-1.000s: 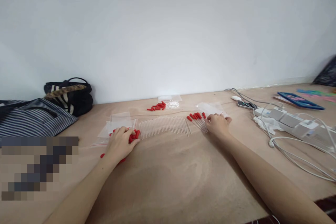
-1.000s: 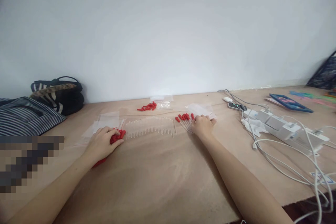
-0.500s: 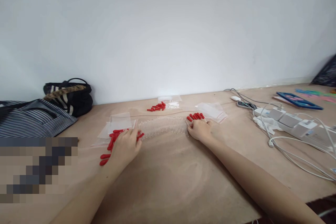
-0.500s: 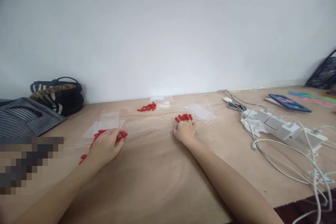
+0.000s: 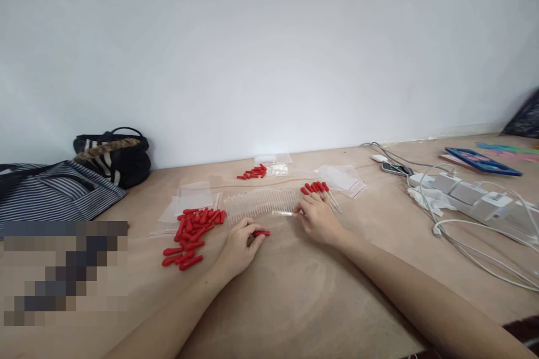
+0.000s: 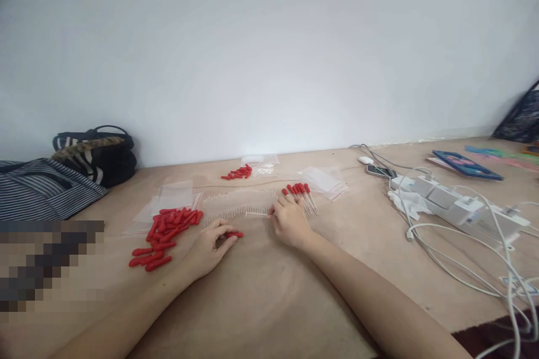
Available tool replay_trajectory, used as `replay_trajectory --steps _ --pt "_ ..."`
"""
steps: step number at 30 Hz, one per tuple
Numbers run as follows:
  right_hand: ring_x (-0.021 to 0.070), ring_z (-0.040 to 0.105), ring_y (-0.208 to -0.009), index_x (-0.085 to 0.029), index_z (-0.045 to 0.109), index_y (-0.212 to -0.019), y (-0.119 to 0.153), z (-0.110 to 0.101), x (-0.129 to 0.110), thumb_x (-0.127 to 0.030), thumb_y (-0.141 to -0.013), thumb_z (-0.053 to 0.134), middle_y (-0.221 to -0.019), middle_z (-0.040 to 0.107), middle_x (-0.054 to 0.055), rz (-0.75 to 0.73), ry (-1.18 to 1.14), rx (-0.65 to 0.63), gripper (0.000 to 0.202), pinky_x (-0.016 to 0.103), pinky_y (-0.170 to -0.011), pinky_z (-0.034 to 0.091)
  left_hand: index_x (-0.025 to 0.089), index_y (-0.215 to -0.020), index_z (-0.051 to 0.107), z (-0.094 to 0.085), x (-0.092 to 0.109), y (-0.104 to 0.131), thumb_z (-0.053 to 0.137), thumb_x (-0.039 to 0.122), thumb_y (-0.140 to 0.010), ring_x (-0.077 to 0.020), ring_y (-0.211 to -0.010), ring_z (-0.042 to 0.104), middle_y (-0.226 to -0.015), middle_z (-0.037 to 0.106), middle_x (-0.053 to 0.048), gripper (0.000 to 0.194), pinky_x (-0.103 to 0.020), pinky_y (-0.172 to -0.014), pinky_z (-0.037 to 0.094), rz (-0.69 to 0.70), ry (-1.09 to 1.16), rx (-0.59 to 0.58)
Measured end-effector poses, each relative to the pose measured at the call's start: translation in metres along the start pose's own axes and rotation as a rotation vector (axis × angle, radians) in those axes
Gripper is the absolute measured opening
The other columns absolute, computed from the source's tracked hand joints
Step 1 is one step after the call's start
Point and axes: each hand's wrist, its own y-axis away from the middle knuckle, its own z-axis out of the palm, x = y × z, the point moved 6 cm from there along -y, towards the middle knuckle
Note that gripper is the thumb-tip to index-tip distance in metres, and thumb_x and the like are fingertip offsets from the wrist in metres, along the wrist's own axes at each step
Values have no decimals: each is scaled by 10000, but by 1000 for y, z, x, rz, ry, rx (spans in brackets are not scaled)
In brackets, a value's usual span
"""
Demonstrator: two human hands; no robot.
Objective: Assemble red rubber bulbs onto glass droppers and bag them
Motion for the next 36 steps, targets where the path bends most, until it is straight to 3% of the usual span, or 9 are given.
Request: replay_trajectory --steps 4,9,15,23,30,36 --pt "177 454 -847 -190 571 -777 8 8 -10 -192 -785 509 -814 596 29 -105 -27 -69 62 335 -736 211 181 -777 647 -2 -2 0 469 192 -772 -161 -702 570 -806 586 -42 178 -282 -643 465 -22 37 18" --pt "167 452 -827 -192 580 -760 10 12 -9 -213 -776 535 -787 585 19 -100 0 -117 52 329 -726 204 169 -802 643 -1 -4 0 466 182 -767 -166 -721 573 -822 591 -53 181 -283 -645 464 -46 39 28" --pt "164 463 -856 -218 593 -796 10 16 -9 -365 -775 566 -813 573 2 -39 -109 -81 151 312 -725 209 179 -785 654 3 -6 -1 480 214 -770 -168 -720 571 -824 596 -50 179 -295 -668 454 -40 51 -9" --pt "162 472 -852 -191 559 -785 9 17 -17 -235 -824 504 -838 592 18 -28 -96 39 80 323 -752 218 188 -791 593 1 -10 -1 484 235 -766 -167 -683 573 -751 628 -16 122 -271 -615 444 -80 142 50" --pt "150 512 -820 -192 548 -767 11 14 -24 -195 -840 468 -783 629 2 -13 -153 -1 108 350 -808 186 187 -812 579 3 -11 -1 482 277 -774 -148 -641 549 -696 604 6 138 -248 -583 432 -119 205 27" --pt "142 501 -796 -217 594 -813 13 13 -30 -214 -848 462 -774 644 -3 -112 -151 2 137 341 -797 182 180 -808 574 2 -12 -2 501 284 -767 -147 -654 555 -701 602 5 133 -258 -599 454 -134 315 53"
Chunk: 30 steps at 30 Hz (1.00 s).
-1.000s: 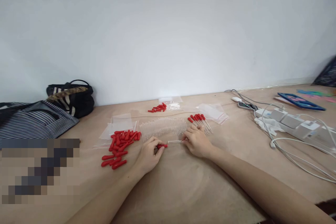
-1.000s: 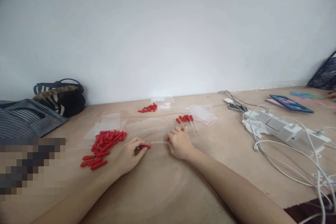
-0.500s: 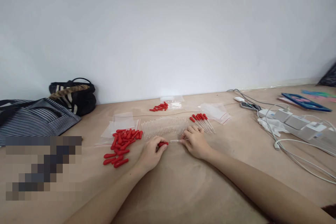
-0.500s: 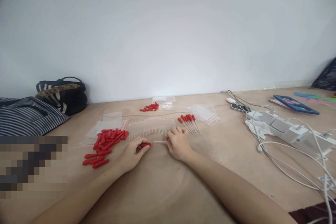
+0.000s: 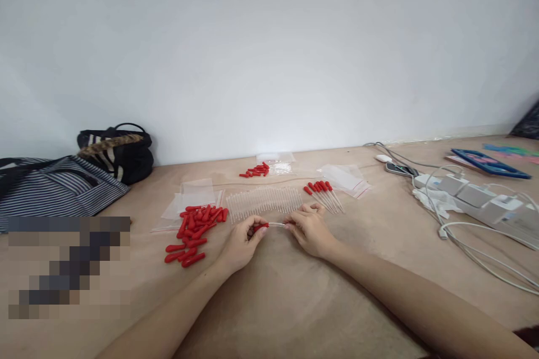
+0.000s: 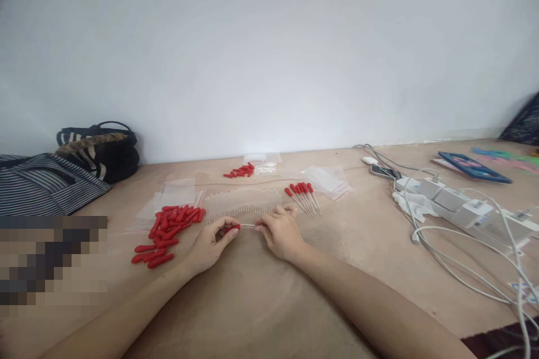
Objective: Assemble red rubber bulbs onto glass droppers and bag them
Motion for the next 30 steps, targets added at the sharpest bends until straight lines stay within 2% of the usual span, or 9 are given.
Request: replay_trajectory --steps 6,10,22,30 --pt "147 465 -758 -240 646 -885 2 -4 -6 -232 -857 445 -753 650 17 -77 -90 56 203 349 -781 181 164 -790 563 2 -6 1 553 279 -729 -156 -713 603 -720 631 -8 130 -287 -676 494 -81 257 17" --pt "143 454 -747 -245 658 -886 1 -4 -6 -220 -848 450 -724 638 11 -101 -99 58 213 354 -781 180 159 -770 573 4 -8 1 597 286 -697 -162 -718 615 -714 648 -16 148 -302 -696 503 -114 329 21" --pt "155 411 -764 -244 657 -829 2 -6 -8 -136 -790 452 -667 592 2 -253 38 57 235 390 -785 155 153 -736 601 8 -10 2 601 280 -659 -165 -691 605 -711 658 -29 149 -286 -655 484 -84 313 -12" --pt "149 399 -739 -231 647 -786 3 -5 -10 -129 -764 489 -610 561 -5 -239 55 71 189 392 -772 154 150 -755 616 8 -12 2 594 269 -680 -163 -660 601 -689 652 -25 143 -276 -625 483 -55 249 -2"
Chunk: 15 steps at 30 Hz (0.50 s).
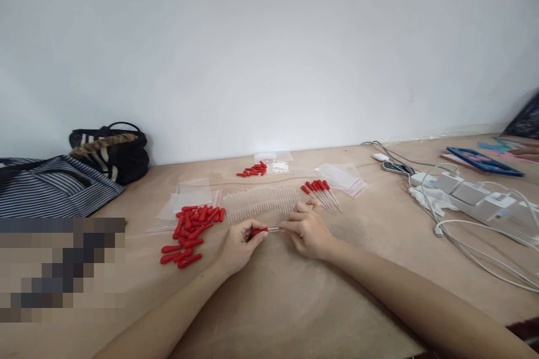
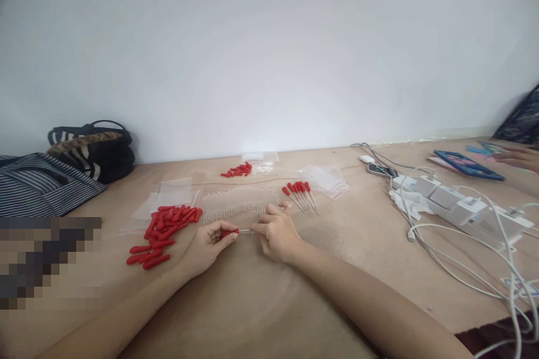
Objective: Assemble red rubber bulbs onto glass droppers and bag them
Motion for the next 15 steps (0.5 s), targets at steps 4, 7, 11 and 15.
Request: replay_trajectory --steps 4,7,11,15 --pt "148 401 -736 -219 644 -775 -1 -1 0 -135 -772 485 -621 572 -2 -10 -40 18 180 389 -768 157 149 -761 623 0 0 1 594 264 -683 -163 -659 609 -693 657 -28 143 -274 -623 492 16 0 2" --pt "147 406 -732 -212 642 -771 -1 -2 1 -151 -784 483 -640 592 2 -22 -97 40 170 390 -773 159 151 -763 630 1 0 2 601 266 -676 -167 -668 619 -714 673 -34 147 -274 -623 501 22 8 7" --pt "147 412 -730 -206 641 -767 -2 -2 2 -154 -793 471 -645 600 5 -41 -129 52 180 388 -767 162 147 -751 632 1 0 3 613 261 -660 -174 -678 633 -727 687 -44 147 -280 -631 514 19 38 11" --pt "140 409 -722 -206 641 -771 -1 -2 0 -149 -786 475 -634 590 -1 -54 -96 50 176 379 -756 165 145 -748 633 2 0 4 620 259 -656 -176 -687 640 -733 690 -46 147 -281 -644 520 10 53 9"
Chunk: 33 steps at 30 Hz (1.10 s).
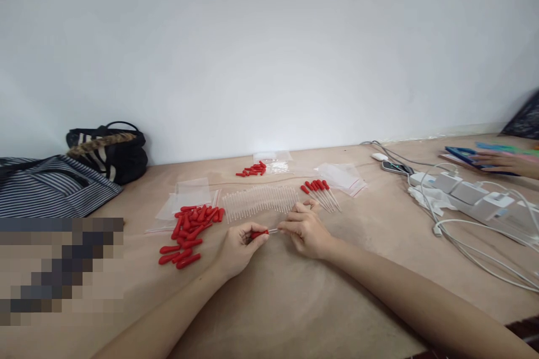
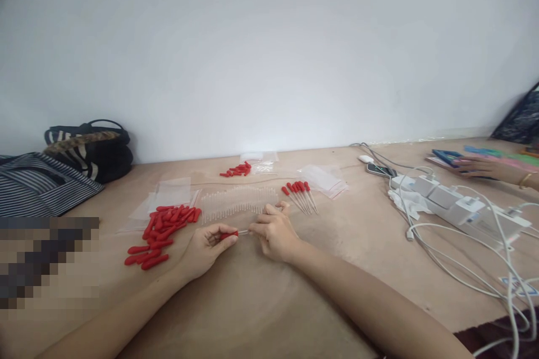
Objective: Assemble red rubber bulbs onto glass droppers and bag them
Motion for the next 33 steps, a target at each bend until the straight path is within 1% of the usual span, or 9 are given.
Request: replay_trajectory --steps 9,13,16,20,23,25,27,30,33 --pt "142 399 -718 -203 642 -748 -1 2 -5 -137 -783 460 -637 590 7 1 -12 -4 197 378 -759 164 144 -745 640 1 1 1 618 280 -654 -162 -619 618 -684 681 -37 165 -263 -581 501 8 -46 -3" --pt "144 399 -715 -208 639 -753 -2 3 -6 -144 -782 467 -631 591 3 4 -25 11 186 377 -757 166 143 -733 633 1 1 0 617 269 -658 -162 -612 612 -666 674 -34 147 -263 -578 494 7 -45 -5" --pt "142 410 -714 -212 641 -772 -3 3 -5 -158 -786 480 -636 604 1 11 -5 -17 170 382 -767 161 144 -761 623 1 -1 -1 602 274 -684 -162 -634 608 -686 664 -34 153 -267 -592 490 15 -76 -28" --pt "146 442 -749 -227 637 -791 -6 2 -4 -212 -809 493 -671 631 0 30 72 -107 146 393 -809 144 149 -894 590 2 0 -2 573 288 -724 -176 -720 617 -774 657 -41 221 -288 -649 496 24 -136 -76" --pt "151 467 -783 -221 633 -754 -5 -4 1 -238 -804 507 -668 634 4 55 128 -150 136 390 -838 141 171 -1064 522 -3 2 -1 597 277 -703 -196 -846 608 -919 647 -52 384 -323 -747 488 39 -230 -50" --pt "157 483 -799 -221 632 -741 -3 -13 15 -241 -801 500 -679 636 8 159 149 -128 147 384 -839 155 194 -1106 502 -12 7 -1 599 281 -703 -208 -912 578 -1011 616 -54 423 -342 -790 467 82 -385 24" --pt "171 495 -807 -225 636 -726 2 -27 42 -261 -805 474 -692 638 14 373 175 -65 184 380 -819 177 202 -1072 527 -24 12 -1 576 292 -723 -221 -932 549 -1016 599 -53 363 -355 -802 448 139 -561 106" --pt "204 501 -804 -219 638 -680 18 -47 88 -310 -799 428 -667 632 29 753 244 21 258 379 -771 200 192 -932 592 -42 21 -3 532 290 -750 -235 -894 531 -893 597 -53 215 -365 -799 424 223 -777 180" --pt "230 506 -815 -205 645 -676 30 -54 118 -325 -775 413 -663 630 50 949 324 17 278 388 -756 202 198 -788 621 -58 26 -5 530 270 -736 -244 -842 523 -814 589 -54 127 -369 -777 408 235 -971 192"
